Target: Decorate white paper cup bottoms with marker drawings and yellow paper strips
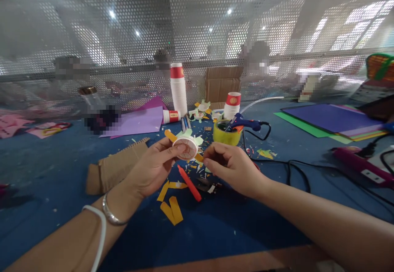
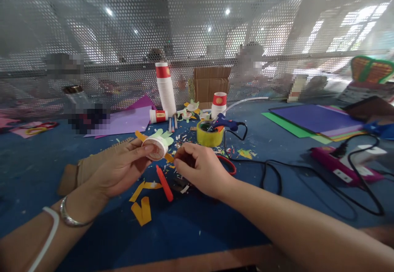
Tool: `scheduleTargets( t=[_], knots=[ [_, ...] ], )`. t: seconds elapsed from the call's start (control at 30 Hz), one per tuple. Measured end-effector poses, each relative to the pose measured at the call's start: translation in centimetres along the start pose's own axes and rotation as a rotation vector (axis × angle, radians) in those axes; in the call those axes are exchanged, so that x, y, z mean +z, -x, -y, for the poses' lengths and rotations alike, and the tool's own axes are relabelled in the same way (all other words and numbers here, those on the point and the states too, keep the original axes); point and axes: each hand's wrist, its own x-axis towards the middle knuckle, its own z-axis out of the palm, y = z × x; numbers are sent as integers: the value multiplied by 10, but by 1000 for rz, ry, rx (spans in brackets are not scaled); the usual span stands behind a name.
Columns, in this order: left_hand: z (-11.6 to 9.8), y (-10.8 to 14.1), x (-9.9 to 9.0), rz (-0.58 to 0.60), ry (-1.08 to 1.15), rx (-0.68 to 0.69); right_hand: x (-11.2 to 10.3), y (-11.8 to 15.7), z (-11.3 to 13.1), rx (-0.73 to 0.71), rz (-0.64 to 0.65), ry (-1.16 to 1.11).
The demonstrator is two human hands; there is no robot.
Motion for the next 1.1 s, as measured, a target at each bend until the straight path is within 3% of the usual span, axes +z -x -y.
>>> scheduleTargets(
  t=[0.4, 0.73, 0.93, 1.1],
  knots=[
    [5, 5, -2, 71, -167, 31, -5, 0, 2, -16, -60, -96],
    [9, -6, -7, -19, -102, 14, -6, -3, -3, 66, -65, -78],
    [16, -5, -1, -40, -130, -26, -6, -4, -5, 71, -41, -93],
    [22, -4, -1, -69, -154, 11, -4, -5, -4, 77, -30, -107]
  ],
)
